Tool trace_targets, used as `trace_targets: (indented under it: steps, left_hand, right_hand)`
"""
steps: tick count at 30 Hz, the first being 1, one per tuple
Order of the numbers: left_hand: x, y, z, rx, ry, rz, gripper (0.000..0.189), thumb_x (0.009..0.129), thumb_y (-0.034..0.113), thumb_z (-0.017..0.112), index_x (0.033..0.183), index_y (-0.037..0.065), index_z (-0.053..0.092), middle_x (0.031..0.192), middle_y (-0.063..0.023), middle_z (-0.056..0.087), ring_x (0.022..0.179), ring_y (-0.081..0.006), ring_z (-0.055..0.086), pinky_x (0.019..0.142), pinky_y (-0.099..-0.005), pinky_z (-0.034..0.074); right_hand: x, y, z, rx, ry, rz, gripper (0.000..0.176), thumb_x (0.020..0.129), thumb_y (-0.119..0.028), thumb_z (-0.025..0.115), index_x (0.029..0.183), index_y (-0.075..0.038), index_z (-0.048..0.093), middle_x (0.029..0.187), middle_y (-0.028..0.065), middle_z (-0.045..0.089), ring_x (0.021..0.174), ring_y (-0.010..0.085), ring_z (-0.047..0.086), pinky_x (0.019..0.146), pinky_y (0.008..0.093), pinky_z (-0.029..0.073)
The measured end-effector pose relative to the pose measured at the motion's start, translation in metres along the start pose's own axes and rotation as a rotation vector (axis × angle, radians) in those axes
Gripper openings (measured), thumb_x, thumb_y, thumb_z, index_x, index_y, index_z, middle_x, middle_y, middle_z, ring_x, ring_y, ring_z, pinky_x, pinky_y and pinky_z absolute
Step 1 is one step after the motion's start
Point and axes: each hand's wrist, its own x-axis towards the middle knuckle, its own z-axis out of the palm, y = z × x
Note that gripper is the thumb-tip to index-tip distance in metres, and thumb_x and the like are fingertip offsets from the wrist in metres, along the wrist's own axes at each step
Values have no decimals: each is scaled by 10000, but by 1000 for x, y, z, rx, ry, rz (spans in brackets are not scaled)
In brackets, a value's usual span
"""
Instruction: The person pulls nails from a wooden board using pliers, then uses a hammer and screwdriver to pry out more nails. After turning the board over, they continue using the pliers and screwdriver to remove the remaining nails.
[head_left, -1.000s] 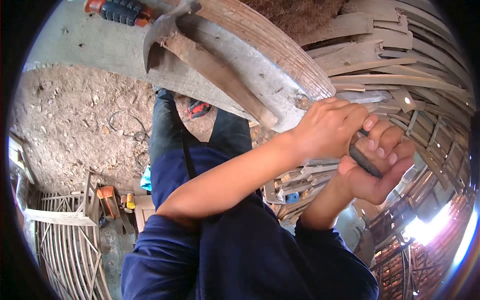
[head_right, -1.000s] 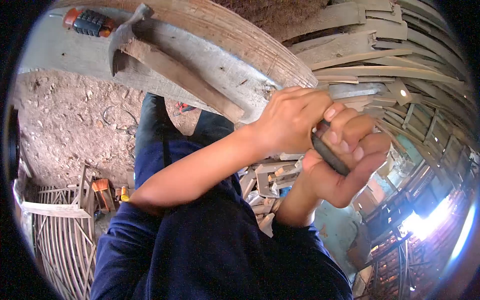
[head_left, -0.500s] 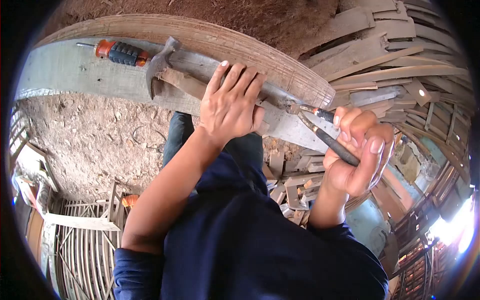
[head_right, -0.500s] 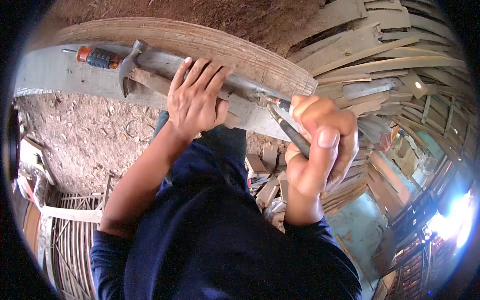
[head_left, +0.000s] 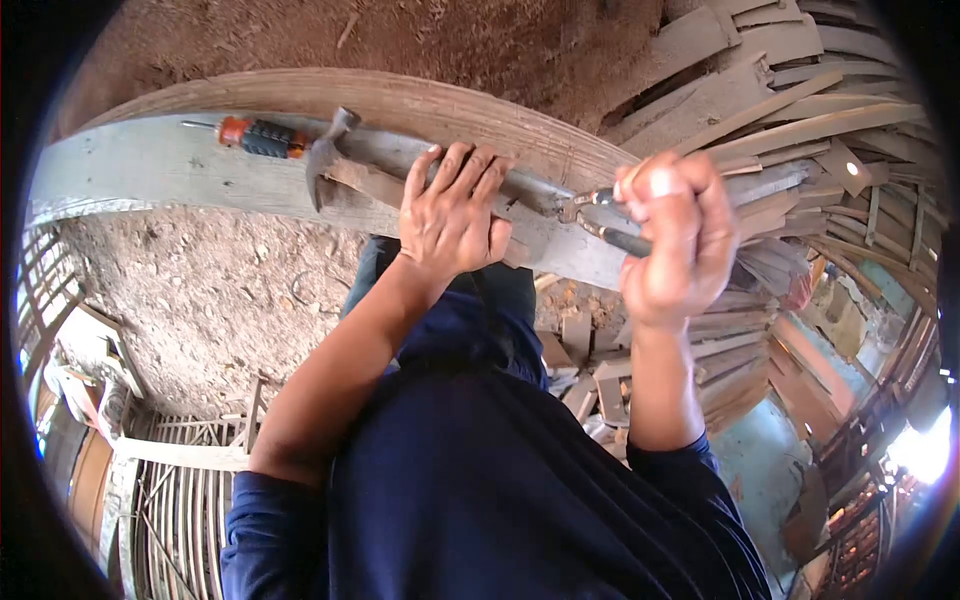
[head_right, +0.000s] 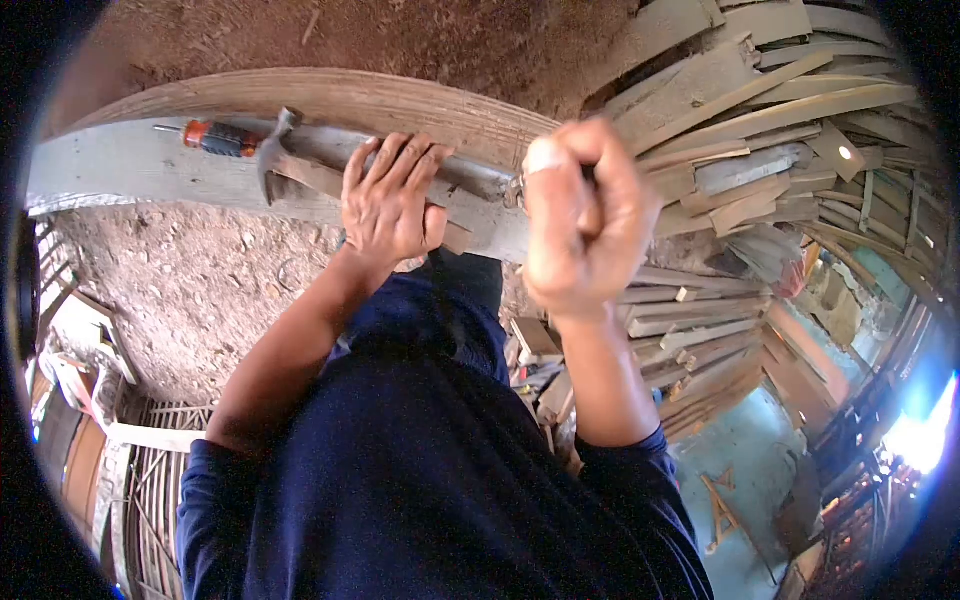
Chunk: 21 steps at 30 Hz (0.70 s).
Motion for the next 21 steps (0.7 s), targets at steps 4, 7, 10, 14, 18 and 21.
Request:
trace_targets:
  steps: [4, 7, 10, 14, 18, 21]
  left_hand:
    - [-4, 2, 2, 62, -1, 50, 552, 743, 328, 570, 1224, 74, 667, 1266, -113, 641, 1231, -290, 564, 1116, -500, 336]
    - [3, 10, -13, 132, -74, 34, 546, 774, 331, 579, 1236, 48, 646, 1266, -136, 625, 1213, -304, 558, 1116, -500, 327]
    - [15, 8, -27, 155, -274, 91, 550, 821, 345, 580, 1258, 14, 619, 1275, -164, 608, 1190, -328, 553, 1113, -512, 322]
    - [21, -11, -11, 135, -362, 252, 595, 908, 409, 552, 1330, -10, 565, 1319, -199, 600, 1255, -340, 540, 1146, -508, 305]
    - [39, 3, -32, 56, -653, 187, 634, 878, 478, 593, 1358, 67, 541, 1393, -130, 551, 1332, -309, 473, 1147, -483, 305]
    - [16, -22, -9, -545, -615, -78, 712, 814, 495, 651, 1389, 93, 528, 1395, -93, 536, 1346, -318, 442, 1143, -495, 294]
  right_hand:
    - [-7, 3, -6, -83, -44, -51, 222, 977, -60, 604, 776, -45, 510, 652, -83, 438, 586, -2, 299, 505, 218, 237]
    - [-8, 3, -3, -87, -29, -69, 231, 965, -74, 621, 767, -48, 505, 618, -72, 414, 570, 11, 293, 488, 239, 221]
    - [-8, -12, -1, -180, -36, -68, 244, 946, -99, 640, 750, -39, 508, 606, -39, 428, 558, 21, 341, 480, 246, 258]
    - [-6, -8, 0, -144, -76, -90, 180, 897, -78, 635, 739, -25, 566, 603, 36, 523, 535, 80, 476, 490, 277, 373]
    - [1, -23, -3, -127, -101, -69, 156, 854, -93, 622, 731, -20, 560, 683, 130, 596, 586, 289, 591, 557, 389, 469]
    - [1, -18, -6, -72, -185, -46, 133, 831, -102, 618, 755, -39, 529, 705, 129, 594, 670, 328, 630, 662, 423, 514]
